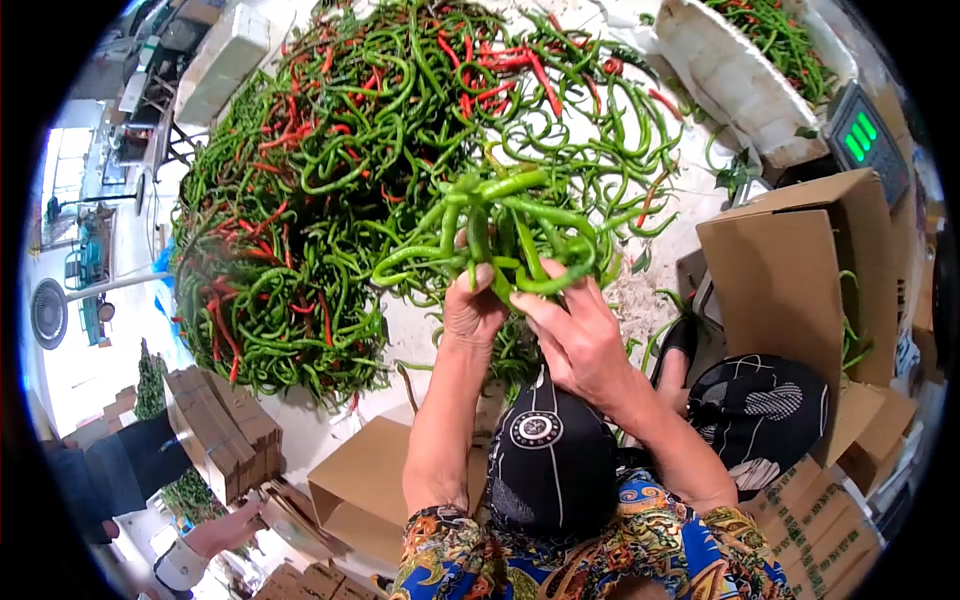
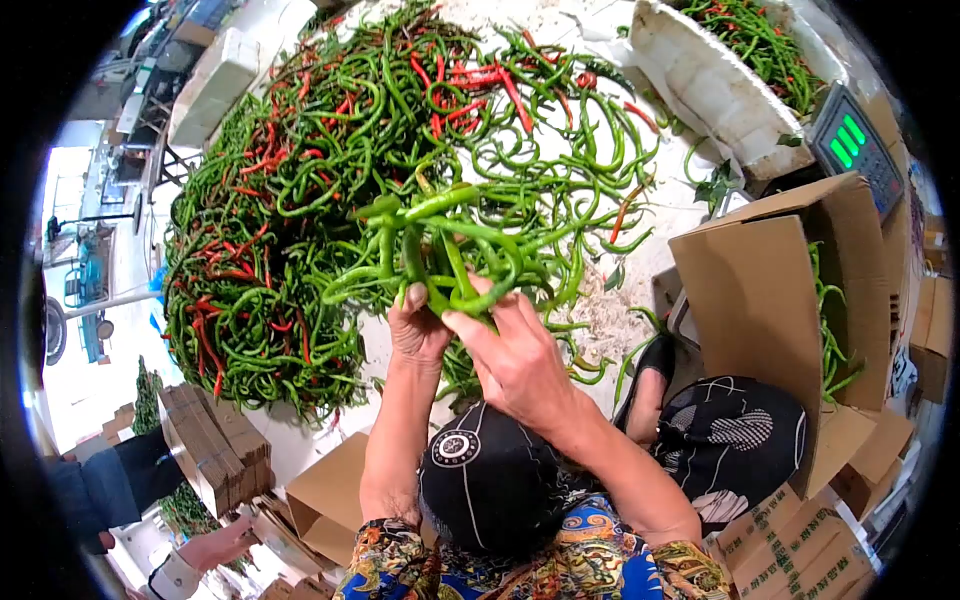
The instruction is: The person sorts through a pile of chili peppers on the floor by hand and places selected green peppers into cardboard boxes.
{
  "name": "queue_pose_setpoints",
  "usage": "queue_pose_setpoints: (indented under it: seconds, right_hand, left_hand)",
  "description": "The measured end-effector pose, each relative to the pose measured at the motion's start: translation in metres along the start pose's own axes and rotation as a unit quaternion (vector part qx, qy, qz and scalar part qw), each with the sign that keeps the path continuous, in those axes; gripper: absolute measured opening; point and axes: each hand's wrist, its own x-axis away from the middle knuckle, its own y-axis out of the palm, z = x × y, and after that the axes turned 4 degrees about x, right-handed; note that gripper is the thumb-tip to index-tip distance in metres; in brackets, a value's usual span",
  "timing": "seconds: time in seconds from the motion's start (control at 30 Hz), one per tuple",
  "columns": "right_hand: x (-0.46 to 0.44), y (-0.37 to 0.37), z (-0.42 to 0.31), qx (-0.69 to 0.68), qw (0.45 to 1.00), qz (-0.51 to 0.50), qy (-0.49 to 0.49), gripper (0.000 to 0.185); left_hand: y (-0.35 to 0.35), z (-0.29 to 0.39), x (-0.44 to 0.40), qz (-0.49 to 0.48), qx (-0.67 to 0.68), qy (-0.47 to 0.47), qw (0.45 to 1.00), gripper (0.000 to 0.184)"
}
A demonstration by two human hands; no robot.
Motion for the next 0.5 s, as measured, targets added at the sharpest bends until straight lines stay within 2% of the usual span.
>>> queue_pose_setpoints:
  seconds: [0.1, 0.17, 0.23, 0.27, 0.3, 0.33, 0.4, 0.43, 0.5]
  right_hand:
    - [0.008, -0.024, -0.015, -0.004, 1.000, 0.010, -0.011, 0.037]
    - [0.015, -0.034, -0.018, -0.053, 0.998, 0.017, 0.008, 0.030]
    - [0.014, -0.050, -0.034, -0.109, 0.987, 0.113, 0.014, 0.025]
    - [0.023, -0.056, -0.037, -0.143, 0.982, 0.105, 0.067, 0.025]
    - [0.032, -0.062, -0.040, -0.176, 0.972, 0.096, 0.122, 0.026]
    - [0.034, -0.067, -0.043, -0.212, 0.960, 0.123, 0.132, 0.028]
    - [0.035, -0.078, -0.048, -0.294, 0.930, 0.165, 0.146, 0.035]
    - [0.035, -0.087, -0.051, -0.367, 0.898, 0.150, 0.191, 0.039]
    - [0.021, -0.105, -0.061, -0.491, 0.838, 0.174, 0.163, 0.058]
  left_hand:
    - [0.039, 0.005, 0.013, -0.050, -0.043, -0.018, 0.998, 0.062]
    - [0.056, 0.005, 0.014, -0.116, 0.005, -0.045, 0.992, 0.061]
    - [0.076, 0.010, 0.016, -0.162, -0.004, -0.064, 0.985, 0.059]
    - [0.086, 0.012, 0.017, -0.179, 0.000, -0.065, 0.982, 0.059]
    - [0.095, 0.013, 0.019, -0.194, 0.005, -0.067, 0.979, 0.059]
    - [0.106, 0.014, 0.022, -0.186, 0.009, -0.063, 0.980, 0.061]
    - [0.131, 0.019, 0.025, -0.232, -0.012, -0.093, 0.968, 0.058]
    - [0.140, 0.019, 0.028, -0.246, -0.013, -0.103, 0.964, 0.058]
    - [0.155, 0.020, 0.029, -0.293, -0.047, -0.119, 0.948, 0.060]
